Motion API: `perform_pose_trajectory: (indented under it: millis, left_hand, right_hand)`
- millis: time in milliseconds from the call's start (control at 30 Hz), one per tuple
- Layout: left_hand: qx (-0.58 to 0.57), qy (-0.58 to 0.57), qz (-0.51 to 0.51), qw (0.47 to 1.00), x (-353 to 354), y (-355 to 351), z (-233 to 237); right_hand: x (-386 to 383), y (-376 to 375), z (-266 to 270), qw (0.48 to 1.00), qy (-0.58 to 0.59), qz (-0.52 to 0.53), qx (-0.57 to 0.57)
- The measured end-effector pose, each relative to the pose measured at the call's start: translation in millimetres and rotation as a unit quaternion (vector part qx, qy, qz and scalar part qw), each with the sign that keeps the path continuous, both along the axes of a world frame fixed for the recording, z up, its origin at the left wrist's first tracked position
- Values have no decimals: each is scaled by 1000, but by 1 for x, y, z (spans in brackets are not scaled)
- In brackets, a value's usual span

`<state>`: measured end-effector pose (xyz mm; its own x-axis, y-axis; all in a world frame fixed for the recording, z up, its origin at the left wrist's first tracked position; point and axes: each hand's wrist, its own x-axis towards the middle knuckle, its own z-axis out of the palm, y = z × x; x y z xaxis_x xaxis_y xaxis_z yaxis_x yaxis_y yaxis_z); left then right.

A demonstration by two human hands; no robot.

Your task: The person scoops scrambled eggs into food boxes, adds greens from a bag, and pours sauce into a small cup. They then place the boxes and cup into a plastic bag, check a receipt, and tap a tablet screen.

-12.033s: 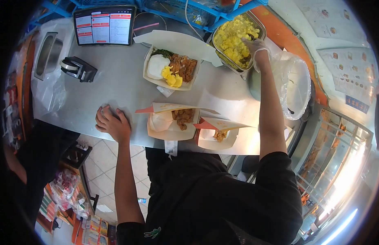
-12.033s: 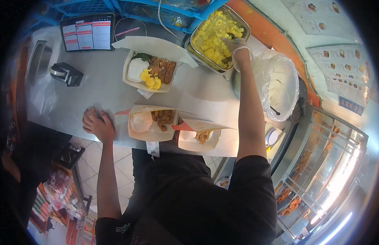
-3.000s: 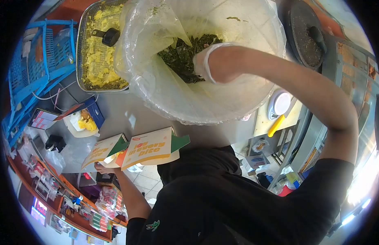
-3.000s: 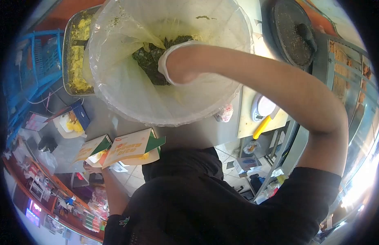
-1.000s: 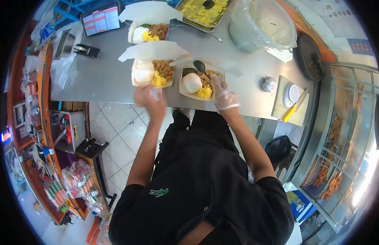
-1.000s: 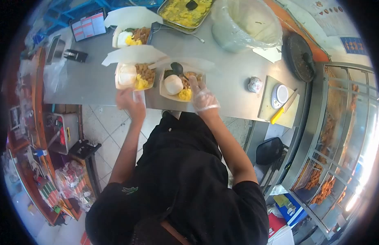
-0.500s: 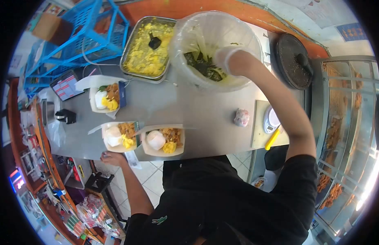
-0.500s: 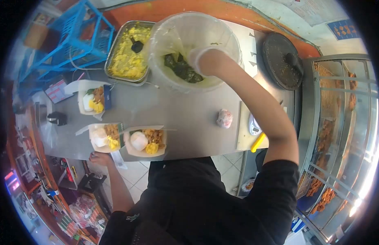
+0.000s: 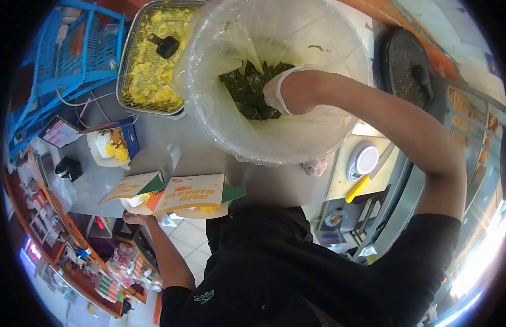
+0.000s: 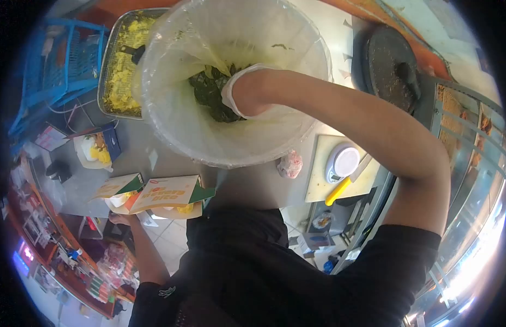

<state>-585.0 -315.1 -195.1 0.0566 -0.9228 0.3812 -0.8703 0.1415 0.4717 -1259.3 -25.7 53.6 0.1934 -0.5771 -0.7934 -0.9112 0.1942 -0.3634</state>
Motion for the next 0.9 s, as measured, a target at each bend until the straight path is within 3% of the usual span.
perform_pose_trajectory:
  millis: [67, 167, 267, 367, 467, 500, 533, 567, 633, 767, 833, 867, 900]
  left_hand:
    - [1, -2, -10, 1000, 1, -3, 2]
    - [2, -2, -22, 1000, 2, -6, 3]
    - [-2, -2, -24, 1000, 2, -6, 3]
    - [-7, 2, -19, 1000, 2, -5, -1]
    - [-20, 14, -16, 1000, 7, -4, -12]
    - [-42, 29, -13, 999, 7, -7, -14]
    - [-12, -53, 25, 998, 11, -5, -13]
    - [-23, -88, -6, 996, 6, 1, -9]
    - [4, 9, 61, 998, -8, 2, 0]
    - [-28, -22, 18, 999, -14, 6, -1]
    - [-70, -292, -32, 953, -15, 16, -3]
    - [-84, -429, -49, 898, -6, 10, -1]
    - [-29, -359, 2, 933, 13, -5, -40]
  right_hand:
    - [-2, -2, -19, 1000, -8, 23, 17]
    - [-10, 6, -28, 993, -69, -88, -26]
    - [-16, 8, 5, 977, -111, -161, -82]
    - [-16, 12, 32, 980, -50, -175, -77]
    - [-16, 44, 45, 940, 10, -223, -260]
    - [-13, 50, 53, 932, 34, -256, -255]
    - [-10, 53, 66, 923, 56, -289, -249]
    - [-6, 57, 79, 912, 79, -321, -242]
    - [6, 65, 107, 885, 87, -390, -240]
    - [14, 101, 129, 846, 135, -439, -271]
    - [20, 120, 126, 789, 37, -547, -277]
    - [17, 131, 124, 800, -1, -546, -247]
    - [18, 132, 122, 810, -36, -542, -219]
